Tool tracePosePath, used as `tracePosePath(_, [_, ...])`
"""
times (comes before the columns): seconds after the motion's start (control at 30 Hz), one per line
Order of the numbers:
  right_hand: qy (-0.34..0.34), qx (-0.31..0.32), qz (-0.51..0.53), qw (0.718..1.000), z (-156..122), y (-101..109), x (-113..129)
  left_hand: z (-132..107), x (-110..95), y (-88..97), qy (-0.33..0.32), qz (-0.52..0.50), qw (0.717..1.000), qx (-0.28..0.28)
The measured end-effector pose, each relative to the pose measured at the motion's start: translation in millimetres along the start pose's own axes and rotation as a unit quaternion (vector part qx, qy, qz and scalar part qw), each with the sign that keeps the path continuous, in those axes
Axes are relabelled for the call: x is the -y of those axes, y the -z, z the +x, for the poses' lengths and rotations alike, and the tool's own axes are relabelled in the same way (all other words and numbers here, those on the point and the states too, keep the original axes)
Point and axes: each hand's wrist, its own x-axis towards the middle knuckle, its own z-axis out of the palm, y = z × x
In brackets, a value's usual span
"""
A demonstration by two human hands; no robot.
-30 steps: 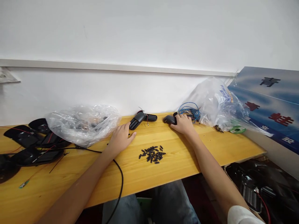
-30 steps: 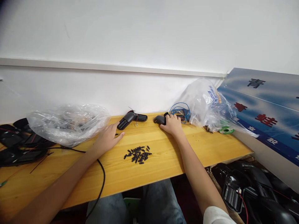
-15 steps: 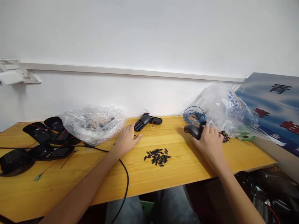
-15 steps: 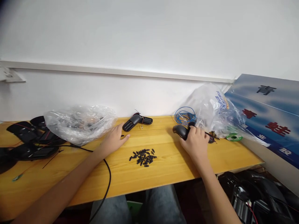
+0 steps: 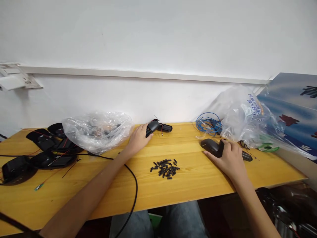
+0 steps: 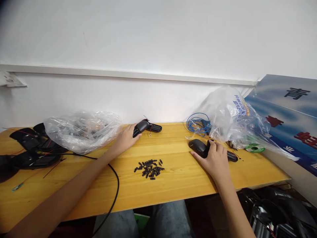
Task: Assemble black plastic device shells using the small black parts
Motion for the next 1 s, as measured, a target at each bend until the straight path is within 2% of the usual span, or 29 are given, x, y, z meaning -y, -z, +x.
tracePosePath(0.2, [-0.007, -0.05, -0.006, 0.999, -8, 4, 3, -14, 8, 6.7, 0.025, -0.059, 0.994, -0.085])
tracePosePath(0.33, [-0.008, -0.097, 0.025, 0.995, -8, 12, 17, -25, 5, 13.7, 0.061, -0.195, 0.971, -0.126])
tracePosePath(0.4, [0.017, -0.088, 0.092, 0.992, -3, 18, 38, -29, 0, 14.7, 0.101, -0.323, 0.929, -0.148])
tracePosePath(0.47, [0.078, -0.02, 0.193, 0.978, 9, 25, 69, -31, -7, 15.7, 0.151, -0.48, 0.851, -0.152])
tracePosePath(0.5, [0.122, 0.034, 0.249, 0.96, 19, 28, 87, -31, -11, 16.5, 0.174, -0.553, 0.802, -0.141])
tracePosePath(0.53, [0.181, 0.111, 0.304, 0.928, 30, 29, 106, -31, -16, 17.7, 0.196, -0.615, 0.754, -0.123])
tracePosePath(0.6, [0.295, 0.259, 0.399, 0.829, 54, 29, 141, -30, -25, 20.6, 0.236, -0.695, 0.674, -0.083])
tracePosePath(0.67, [0.366, 0.37, 0.461, 0.719, 76, 22, 170, -30, -33, 23.0, 0.282, -0.722, 0.629, -0.063])
tracePosePath(0.7, [0.375, 0.404, 0.48, 0.683, 83, 17, 181, -31, -37, 23.7, 0.305, -0.723, 0.617, -0.061])
tracePosePath(0.73, [0.374, 0.425, 0.494, 0.66, 88, 11, 190, -31, -39, 24.0, 0.323, -0.719, 0.612, -0.062])
tracePosePath(0.77, [0.364, 0.436, 0.507, 0.649, 89, 4, 196, -31, -41, 23.8, 0.333, -0.715, 0.612, -0.062])
tracePosePath(0.83, [0.345, 0.433, 0.524, 0.647, 83, -6, 203, -32, -44, 22.5, 0.334, -0.71, 0.617, -0.055])
tracePosePath(1.0, [0.343, 0.383, 0.515, 0.686, 59, -10, 205, -32, -46, 19.2, 0.34, -0.698, 0.629, -0.03])
